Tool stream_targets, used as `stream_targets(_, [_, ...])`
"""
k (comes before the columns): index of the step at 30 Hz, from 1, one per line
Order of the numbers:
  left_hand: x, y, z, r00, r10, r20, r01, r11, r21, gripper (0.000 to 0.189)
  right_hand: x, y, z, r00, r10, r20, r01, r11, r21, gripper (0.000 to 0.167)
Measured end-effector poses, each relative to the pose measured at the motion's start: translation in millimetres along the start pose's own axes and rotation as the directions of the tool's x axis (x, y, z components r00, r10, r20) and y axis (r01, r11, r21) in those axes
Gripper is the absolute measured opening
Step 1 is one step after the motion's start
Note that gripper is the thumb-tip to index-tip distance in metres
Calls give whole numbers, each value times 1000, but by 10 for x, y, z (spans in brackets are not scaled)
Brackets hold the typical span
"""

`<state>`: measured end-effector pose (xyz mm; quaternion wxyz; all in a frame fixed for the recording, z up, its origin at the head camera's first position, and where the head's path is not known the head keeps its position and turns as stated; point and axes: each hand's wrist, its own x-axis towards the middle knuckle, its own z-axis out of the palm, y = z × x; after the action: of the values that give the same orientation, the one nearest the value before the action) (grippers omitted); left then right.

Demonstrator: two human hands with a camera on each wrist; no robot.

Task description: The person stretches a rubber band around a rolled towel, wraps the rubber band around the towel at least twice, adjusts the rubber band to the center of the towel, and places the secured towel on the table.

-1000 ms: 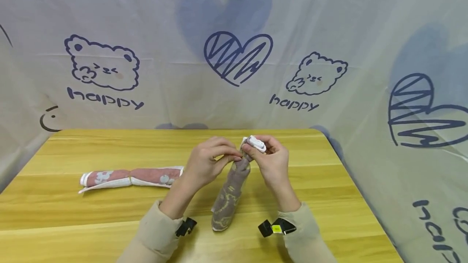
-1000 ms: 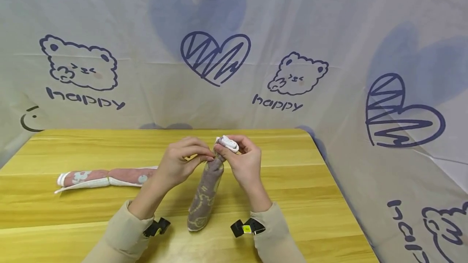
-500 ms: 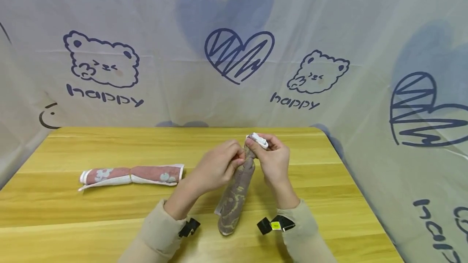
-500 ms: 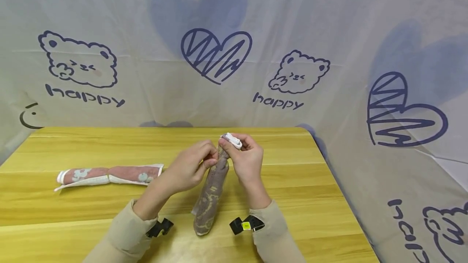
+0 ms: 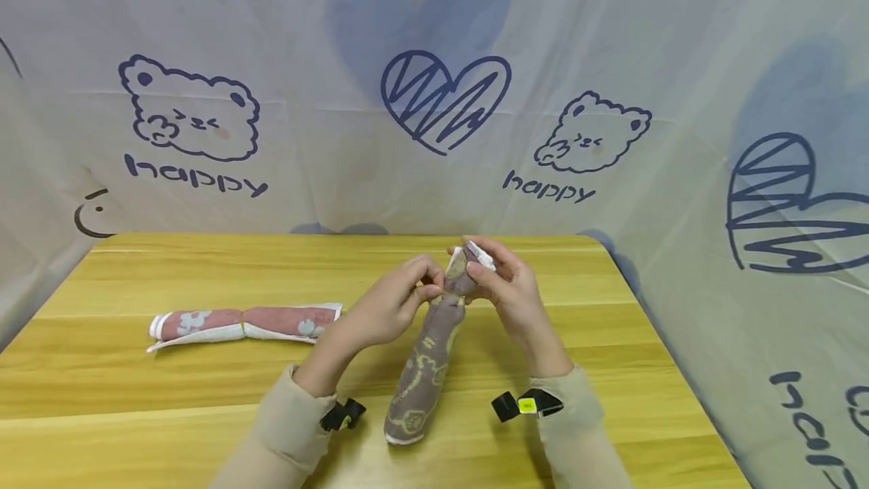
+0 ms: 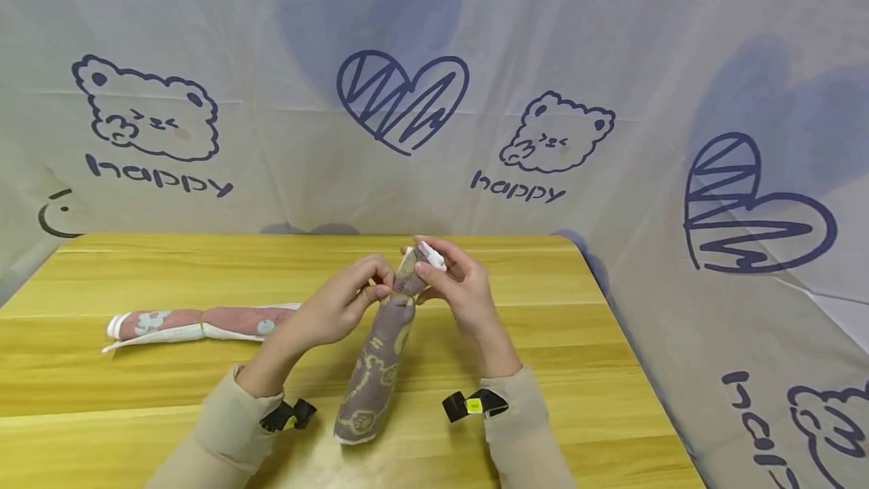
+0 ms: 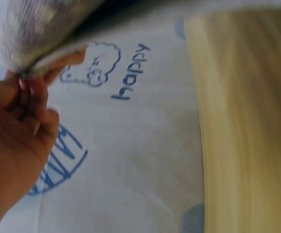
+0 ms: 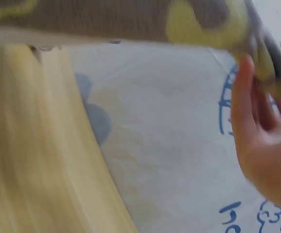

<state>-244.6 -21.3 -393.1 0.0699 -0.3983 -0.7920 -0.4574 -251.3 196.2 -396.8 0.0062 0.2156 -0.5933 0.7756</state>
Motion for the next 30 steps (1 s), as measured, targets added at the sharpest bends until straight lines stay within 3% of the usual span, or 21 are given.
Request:
stream_targets(2, [-7, -45, -46, 1000, 4, -2, -5, 993, -115, 7, -10, -32, -46, 986, -37, 160, 34, 999, 21, 49])
stream_targets(4, [-15, -76, -69, 1000, 6, -3, -6, 980, -198, 9, -18, -46, -69, 969, -58, 238, 54, 998, 24, 55])
stream_targets(6, [-12, -91, -66, 1000, -4, 4, 5, 970, -243, 10, -22, -39, -71, 969, -65, 240, 62, 998, 17, 55])
stream_targets(8, [-9, -92, -59, 1000, -19, 10, 21, 968, -251, 9, -28, -28, -59, 980, -62, 187, 64, 998, -4, 51])
stream_targets(12, [-1, -92, -48, 998, -28, -53, 19, 986, -164, 4, -29, -21, -45, 996, -41, 76, 45, 998, -49, 48])
stream_targets(17, [19, -93, -56, 975, 103, -195, -110, 994, -27, 8, -25, -24, -21, 1000, 3, -11, -4, 996, -94, 47])
stream_targets(21, [32, -102, -64, 933, 252, -257, -239, 968, 80, 13, -29, -37, 24, 997, 34, -69, -42, 992, -120, 45])
stream_targets(25, [35, -113, -68, 894, 348, -284, -299, 933, 200, 15, -30, -52, 84, 991, 39, -127, -54, 992, -118, 43])
stream_targets(30, [37, -125, -54, 874, 392, -287, -307, 904, 297, 14, -20, -51, 160, 979, 45, -201, -66, 993, -98, 43])
